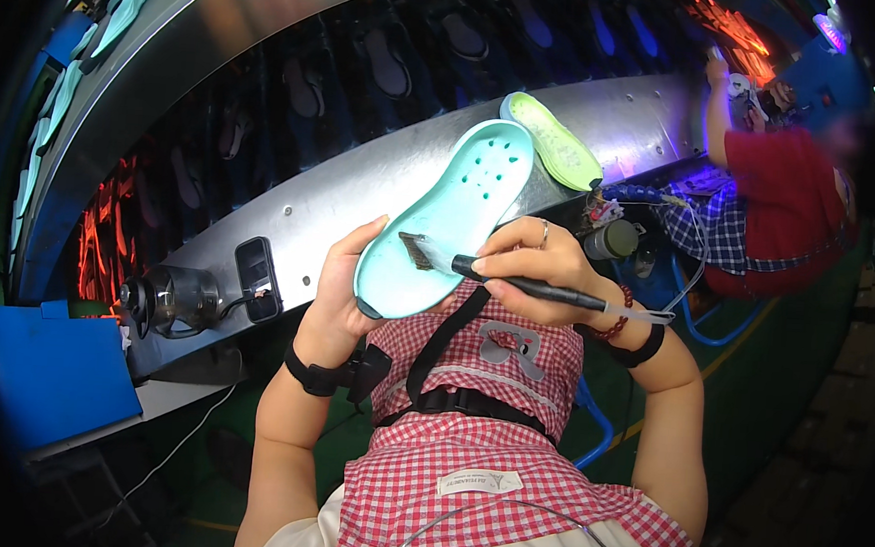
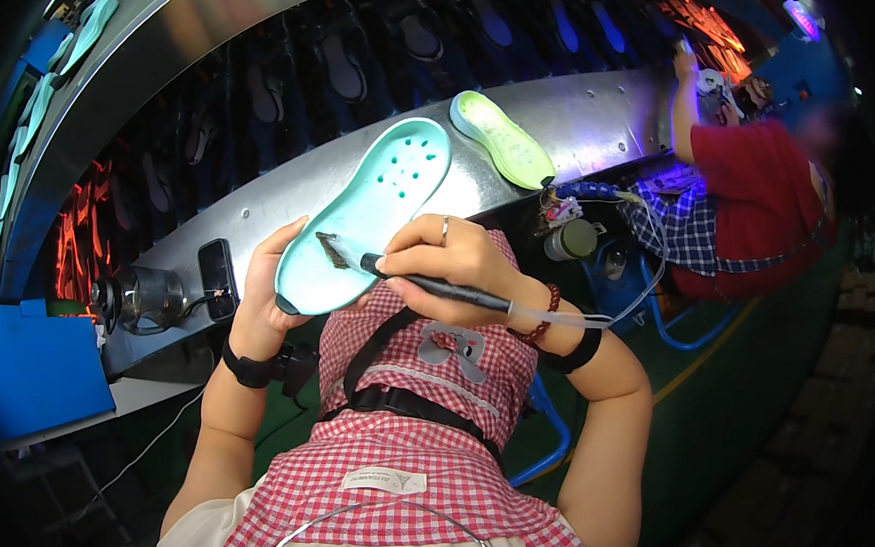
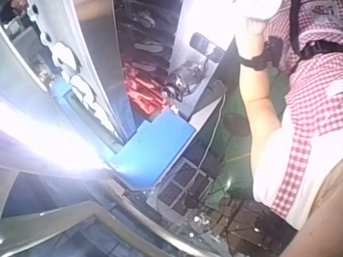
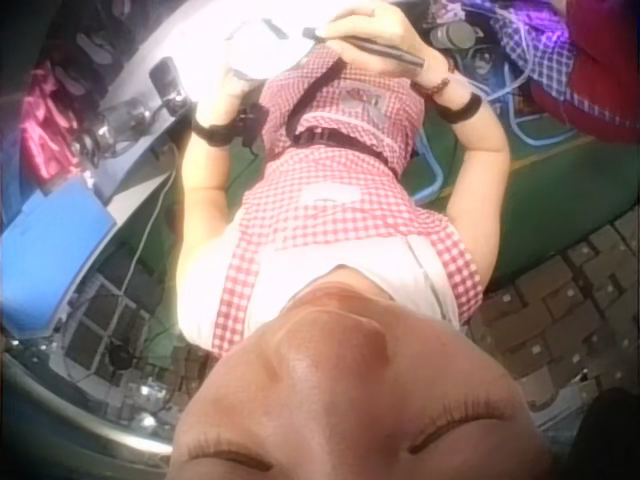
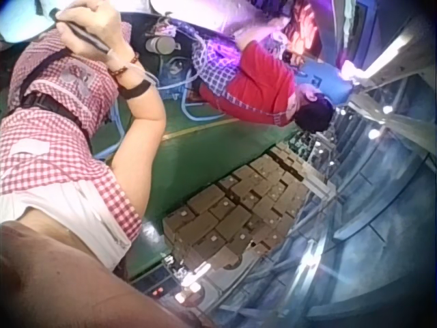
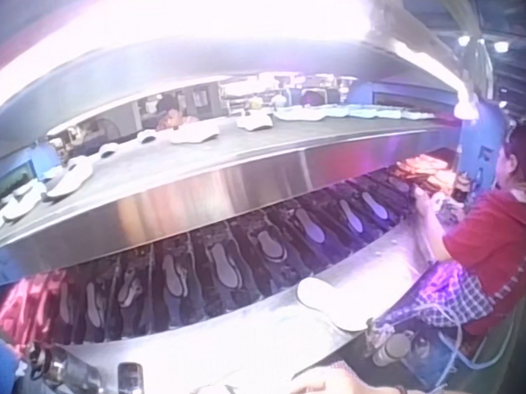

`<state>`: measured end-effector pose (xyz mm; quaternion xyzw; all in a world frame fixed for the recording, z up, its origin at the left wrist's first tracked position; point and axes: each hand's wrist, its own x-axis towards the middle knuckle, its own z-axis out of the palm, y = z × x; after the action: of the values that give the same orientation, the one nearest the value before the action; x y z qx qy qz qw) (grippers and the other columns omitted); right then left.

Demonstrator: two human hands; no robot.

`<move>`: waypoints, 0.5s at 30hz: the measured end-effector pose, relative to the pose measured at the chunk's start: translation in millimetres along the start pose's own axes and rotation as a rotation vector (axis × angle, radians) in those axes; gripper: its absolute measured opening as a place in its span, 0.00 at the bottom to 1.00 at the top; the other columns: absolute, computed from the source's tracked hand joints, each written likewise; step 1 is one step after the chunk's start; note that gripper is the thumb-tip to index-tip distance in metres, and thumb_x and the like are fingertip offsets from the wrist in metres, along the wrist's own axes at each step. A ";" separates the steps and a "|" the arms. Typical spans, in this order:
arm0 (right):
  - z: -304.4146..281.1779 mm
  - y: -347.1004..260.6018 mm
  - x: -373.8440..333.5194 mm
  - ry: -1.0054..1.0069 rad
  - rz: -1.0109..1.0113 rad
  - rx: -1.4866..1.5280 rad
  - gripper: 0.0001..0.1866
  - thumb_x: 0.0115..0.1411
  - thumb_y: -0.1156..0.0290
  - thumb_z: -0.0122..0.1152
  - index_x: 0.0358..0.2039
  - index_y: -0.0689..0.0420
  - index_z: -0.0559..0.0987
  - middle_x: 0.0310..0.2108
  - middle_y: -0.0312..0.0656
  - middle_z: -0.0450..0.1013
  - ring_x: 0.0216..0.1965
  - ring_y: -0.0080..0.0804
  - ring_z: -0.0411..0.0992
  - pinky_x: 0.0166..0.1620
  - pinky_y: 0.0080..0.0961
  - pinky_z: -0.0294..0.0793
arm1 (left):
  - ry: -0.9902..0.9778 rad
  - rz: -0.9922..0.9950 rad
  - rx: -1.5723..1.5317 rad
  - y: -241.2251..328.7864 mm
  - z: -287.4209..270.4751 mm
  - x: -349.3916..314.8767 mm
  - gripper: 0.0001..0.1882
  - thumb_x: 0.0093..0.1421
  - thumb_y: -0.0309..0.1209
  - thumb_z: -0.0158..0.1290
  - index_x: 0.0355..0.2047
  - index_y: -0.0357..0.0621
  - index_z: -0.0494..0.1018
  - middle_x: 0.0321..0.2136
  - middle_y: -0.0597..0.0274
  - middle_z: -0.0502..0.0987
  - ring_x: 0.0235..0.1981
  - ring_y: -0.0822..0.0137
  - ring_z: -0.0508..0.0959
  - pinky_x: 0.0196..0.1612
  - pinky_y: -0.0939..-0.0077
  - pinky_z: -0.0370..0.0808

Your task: Painting glue or primer onto the bottom of shoe soles at a manufacturing line.

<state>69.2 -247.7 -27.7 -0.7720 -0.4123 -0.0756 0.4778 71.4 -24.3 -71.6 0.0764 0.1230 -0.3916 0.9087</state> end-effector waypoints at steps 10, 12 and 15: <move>7.0 -1.3 -14.5 0.216 0.208 0.199 0.12 0.47 0.80 0.60 0.35 0.63 0.76 0.34 0.45 0.74 0.33 0.28 0.73 0.38 0.19 0.70 | 0.136 0.062 0.057 -4.5 -2.2 0.1 0.24 0.60 0.40 0.38 0.48 0.33 0.62 0.44 0.40 0.68 0.42 0.46 0.73 0.41 0.40 0.71; 14.7 -5.0 -17.6 0.243 0.383 0.508 0.12 0.48 0.80 0.60 0.37 0.63 0.76 0.33 0.43 0.74 0.34 0.24 0.72 0.38 0.17 0.69 | 0.149 0.074 0.073 -4.8 -5.0 -0.1 0.24 0.60 0.40 0.37 0.48 0.32 0.62 0.44 0.40 0.68 0.42 0.47 0.73 0.42 0.42 0.71; 18.5 0.1 -22.9 0.148 0.409 0.449 0.11 0.49 0.80 0.60 0.35 0.62 0.77 0.33 0.43 0.75 0.34 0.23 0.72 0.36 0.16 0.69 | 0.105 0.042 0.072 -4.9 -7.0 -0.2 0.26 0.60 0.41 0.37 0.50 0.31 0.59 0.45 0.39 0.68 0.42 0.46 0.73 0.41 0.42 0.72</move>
<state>49.3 -245.8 -49.2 -0.7064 -0.2189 0.0591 0.6705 66.5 -25.8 -78.4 0.1321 0.1547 -0.3719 0.9057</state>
